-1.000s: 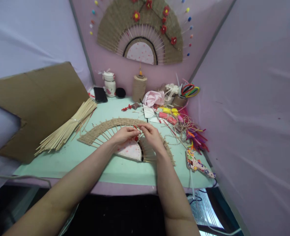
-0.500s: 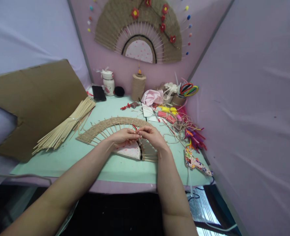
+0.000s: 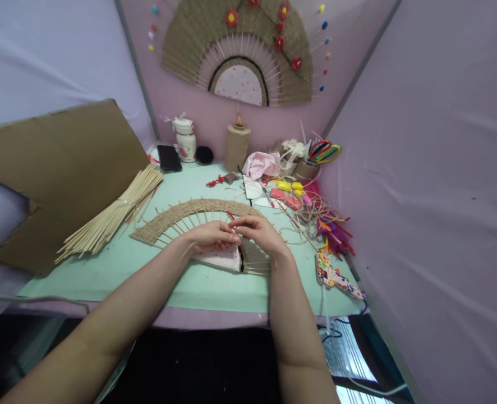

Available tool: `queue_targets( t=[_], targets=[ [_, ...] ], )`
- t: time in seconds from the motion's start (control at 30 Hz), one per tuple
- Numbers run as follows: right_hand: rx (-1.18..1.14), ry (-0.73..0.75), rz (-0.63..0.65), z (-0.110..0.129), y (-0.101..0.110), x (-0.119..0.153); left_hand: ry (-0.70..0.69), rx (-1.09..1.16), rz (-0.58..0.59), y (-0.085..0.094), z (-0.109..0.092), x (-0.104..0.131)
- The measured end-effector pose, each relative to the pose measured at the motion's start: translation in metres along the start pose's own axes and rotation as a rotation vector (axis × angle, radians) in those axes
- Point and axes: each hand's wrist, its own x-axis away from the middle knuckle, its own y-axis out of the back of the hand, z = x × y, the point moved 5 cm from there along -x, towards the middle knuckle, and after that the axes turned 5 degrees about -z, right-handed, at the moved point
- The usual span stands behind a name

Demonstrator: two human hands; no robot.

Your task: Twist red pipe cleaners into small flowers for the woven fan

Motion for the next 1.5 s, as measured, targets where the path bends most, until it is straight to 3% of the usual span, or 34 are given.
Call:
queue_targets(
  t=[0.2,0.37,0.53,0.77,1.17,1.5],
  targets=[
    [-0.068,0.068,0.314,0.012,-0.009,0.012,0.047,-0.003,0.166,-0.009,0.004,0.005],
    [-0.056,0.068,0.381,0.019,-0.011,0.014,0.066,0.001,0.207,-0.010,0.009,0.004],
    [-0.023,0.100,0.206,0.019,-0.007,0.008,0.041,0.006,0.125,-0.004,0.006,0.000],
    [0.193,0.158,-0.096,0.010,0.006,-0.002,-0.058,-0.064,-0.084,0.007,-0.003,-0.004],
    [0.285,0.262,-0.176,0.008,0.009,-0.003,-0.160,-0.014,-0.215,0.022,-0.004,-0.011],
    [0.245,0.278,-0.378,0.011,0.005,-0.004,-0.255,0.232,-0.356,0.022,-0.010,-0.011]
  ],
)
